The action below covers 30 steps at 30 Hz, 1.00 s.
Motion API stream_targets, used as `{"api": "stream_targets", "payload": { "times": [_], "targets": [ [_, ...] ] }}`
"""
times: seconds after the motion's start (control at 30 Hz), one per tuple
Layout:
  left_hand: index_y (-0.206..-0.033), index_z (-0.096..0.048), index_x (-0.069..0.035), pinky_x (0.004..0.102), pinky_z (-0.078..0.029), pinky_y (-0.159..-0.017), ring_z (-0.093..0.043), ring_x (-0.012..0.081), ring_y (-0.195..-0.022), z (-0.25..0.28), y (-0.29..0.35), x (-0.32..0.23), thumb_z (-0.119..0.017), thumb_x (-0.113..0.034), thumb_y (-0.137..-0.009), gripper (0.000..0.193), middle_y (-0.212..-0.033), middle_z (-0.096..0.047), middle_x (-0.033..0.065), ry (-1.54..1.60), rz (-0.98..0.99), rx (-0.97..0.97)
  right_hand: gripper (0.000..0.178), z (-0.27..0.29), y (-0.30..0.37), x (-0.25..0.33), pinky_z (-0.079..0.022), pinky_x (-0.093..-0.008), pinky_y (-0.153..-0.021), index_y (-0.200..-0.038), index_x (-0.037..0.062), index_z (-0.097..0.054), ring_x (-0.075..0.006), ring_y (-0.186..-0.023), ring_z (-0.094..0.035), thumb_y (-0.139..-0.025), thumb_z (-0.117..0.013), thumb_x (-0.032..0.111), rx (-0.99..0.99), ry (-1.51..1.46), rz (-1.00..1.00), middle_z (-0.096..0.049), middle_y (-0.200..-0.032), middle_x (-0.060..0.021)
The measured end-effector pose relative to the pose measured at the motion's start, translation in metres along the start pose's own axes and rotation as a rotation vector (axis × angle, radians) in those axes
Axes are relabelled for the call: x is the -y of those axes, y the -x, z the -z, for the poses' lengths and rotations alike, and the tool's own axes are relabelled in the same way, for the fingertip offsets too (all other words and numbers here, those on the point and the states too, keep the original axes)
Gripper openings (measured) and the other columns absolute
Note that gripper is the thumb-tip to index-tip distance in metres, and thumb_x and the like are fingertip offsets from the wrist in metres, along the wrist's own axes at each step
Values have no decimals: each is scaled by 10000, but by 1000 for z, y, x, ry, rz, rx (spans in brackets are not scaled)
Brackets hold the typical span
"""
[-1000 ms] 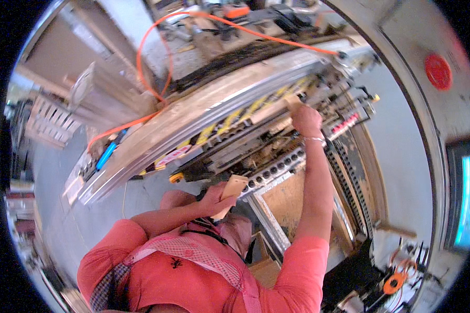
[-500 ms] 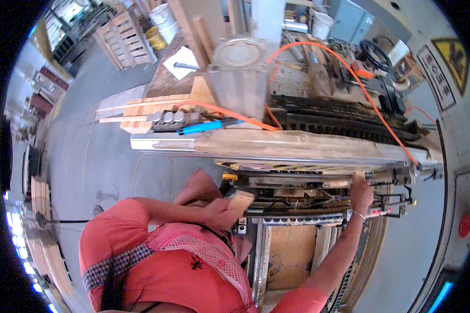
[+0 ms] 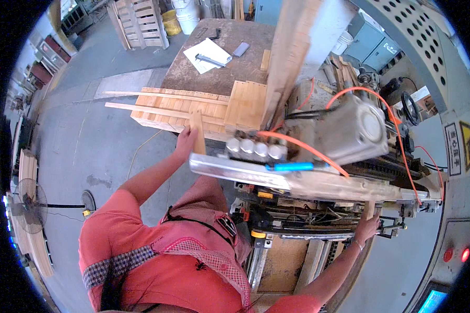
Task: The person repeatedly picks up small wooden blocks from a stack, places them into a woodworking machine, and retrieves them after processing. The person then places the processed blocks onto a nearby table.
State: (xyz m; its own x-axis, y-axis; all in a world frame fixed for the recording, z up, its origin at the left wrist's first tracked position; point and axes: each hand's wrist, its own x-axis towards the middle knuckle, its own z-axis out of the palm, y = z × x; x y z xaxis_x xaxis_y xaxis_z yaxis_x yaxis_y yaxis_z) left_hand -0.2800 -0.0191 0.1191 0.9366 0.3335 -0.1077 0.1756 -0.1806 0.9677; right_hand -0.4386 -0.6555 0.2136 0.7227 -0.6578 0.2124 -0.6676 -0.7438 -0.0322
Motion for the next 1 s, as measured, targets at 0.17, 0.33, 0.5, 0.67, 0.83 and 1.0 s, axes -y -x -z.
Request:
{"api": "stream_targets", "payload": {
  "times": [0.17,0.33,0.5,0.67,0.83,1.0],
  "targets": [
    [-888,-596,22,326,-431,-646,-552,156,-732,-36,-112,43,-498,-295,-878,332,-801,-619,118,126,26,65,375,33,96,24,-473,-415,-733,-1076,-19,-568,-353,-834,-608,-786,-618,213,-52,-109,20,-637,-919,-187],
    [-923,-640,-27,331,-451,-624,-599,204,-684,-88,-158,66,-534,-252,-833,265,-755,-636,123,92,181,114,193,56,213,49,-468,-325,-656,-897,-17,-599,-210,-726,-606,-794,-605,147,27,-306,-15,-622,-798,-150],
    [-920,-654,-61,351,-492,-635,-640,231,-678,-108,-179,80,-568,-233,-765,246,-719,-654,83,-227,113,182,166,70,309,75,-458,-316,-623,-878,-13,-603,-199,-664,-578,-775,-609,117,127,-409,-130,-598,-729,-129],
    [-947,-619,-66,350,-502,-683,-644,230,-745,-113,-186,89,-593,-210,-739,255,-789,-661,88,-297,19,178,174,69,365,96,-478,-316,-626,-879,-15,-607,-200,-690,-620,-724,-614,63,183,-428,-314,-629,-737,-129],
    [-957,-590,-47,346,-503,-698,-642,224,-776,-114,-192,97,-621,-186,-719,277,-826,-661,98,-315,34,210,214,66,395,111,-478,-263,-627,-945,-16,-619,-142,-675,-603,-740,-614,44,169,-468,-252,-614,-696,-94],
    [-941,-593,-36,342,-504,-699,-642,228,-780,-116,-202,105,-640,-176,-705,278,-829,-661,99,-268,102,253,226,65,417,123,-487,-273,-625,-955,-12,-617,-148,-689,-623,-740,-633,54,253,-507,-346,-639,-741,-117]
  ]
}}
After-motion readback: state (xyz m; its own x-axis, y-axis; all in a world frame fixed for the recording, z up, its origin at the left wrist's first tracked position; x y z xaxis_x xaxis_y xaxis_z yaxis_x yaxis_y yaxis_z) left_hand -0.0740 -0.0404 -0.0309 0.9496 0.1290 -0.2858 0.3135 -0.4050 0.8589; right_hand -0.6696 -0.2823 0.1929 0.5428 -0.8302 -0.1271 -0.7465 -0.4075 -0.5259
